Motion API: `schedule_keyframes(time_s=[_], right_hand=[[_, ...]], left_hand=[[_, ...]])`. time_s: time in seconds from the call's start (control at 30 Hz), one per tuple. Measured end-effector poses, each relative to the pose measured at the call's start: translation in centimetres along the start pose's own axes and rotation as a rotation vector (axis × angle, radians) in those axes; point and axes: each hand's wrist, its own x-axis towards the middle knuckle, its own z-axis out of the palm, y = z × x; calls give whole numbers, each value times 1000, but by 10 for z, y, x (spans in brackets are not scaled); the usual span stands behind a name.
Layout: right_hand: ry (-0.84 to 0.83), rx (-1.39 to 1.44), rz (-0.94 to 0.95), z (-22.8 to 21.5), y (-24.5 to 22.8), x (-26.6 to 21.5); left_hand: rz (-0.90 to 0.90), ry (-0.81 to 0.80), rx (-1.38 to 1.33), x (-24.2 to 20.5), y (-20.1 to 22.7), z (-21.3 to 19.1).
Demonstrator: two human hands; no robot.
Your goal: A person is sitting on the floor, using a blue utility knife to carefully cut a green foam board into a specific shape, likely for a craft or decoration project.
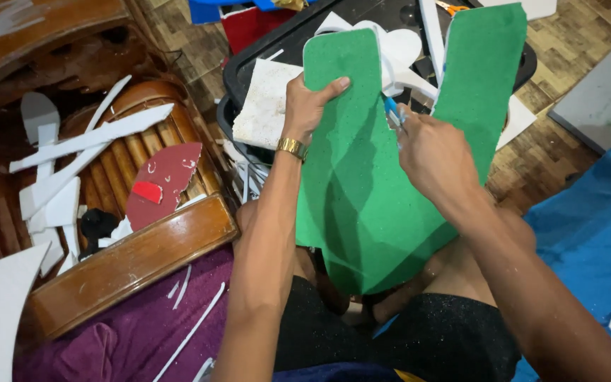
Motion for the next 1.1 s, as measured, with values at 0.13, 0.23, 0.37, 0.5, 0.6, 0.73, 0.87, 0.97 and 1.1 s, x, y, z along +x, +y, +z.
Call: schedule_keyframes(time_s=[0.13, 0.23, 0.37, 0.5, 0.6, 0.73, 0.87, 0.97, 1.1], right_hand=[[23, 33, -6, -1, 2, -3], [6, 21, 0, 14, 9, 9], [-21, 16, -14, 3, 0, 5], [-45, 61, 32, -7, -4, -8], [-47, 29, 14, -1, 1, -8], [-3, 44, -14, 15, 12, 4], [-157, 68, 110, 8, 15, 13], [-144, 17, 183, 12, 21, 16], [-189, 55, 209, 10, 21, 19]], left_hand=[[21, -40, -21, 3, -1, 0], [26, -44, -12, 2, -1, -1], [32, 1, 1, 5, -5, -3], [15, -10, 43, 5, -4, -1], [36, -32, 48, 5, -5, -1], [9, -23, 43, 5, -4, -3], [23, -97, 56, -1, -3, -7], [-269, -57, 648, -30, 16, 3], [-217, 106, 827, -59, 19, 18]])
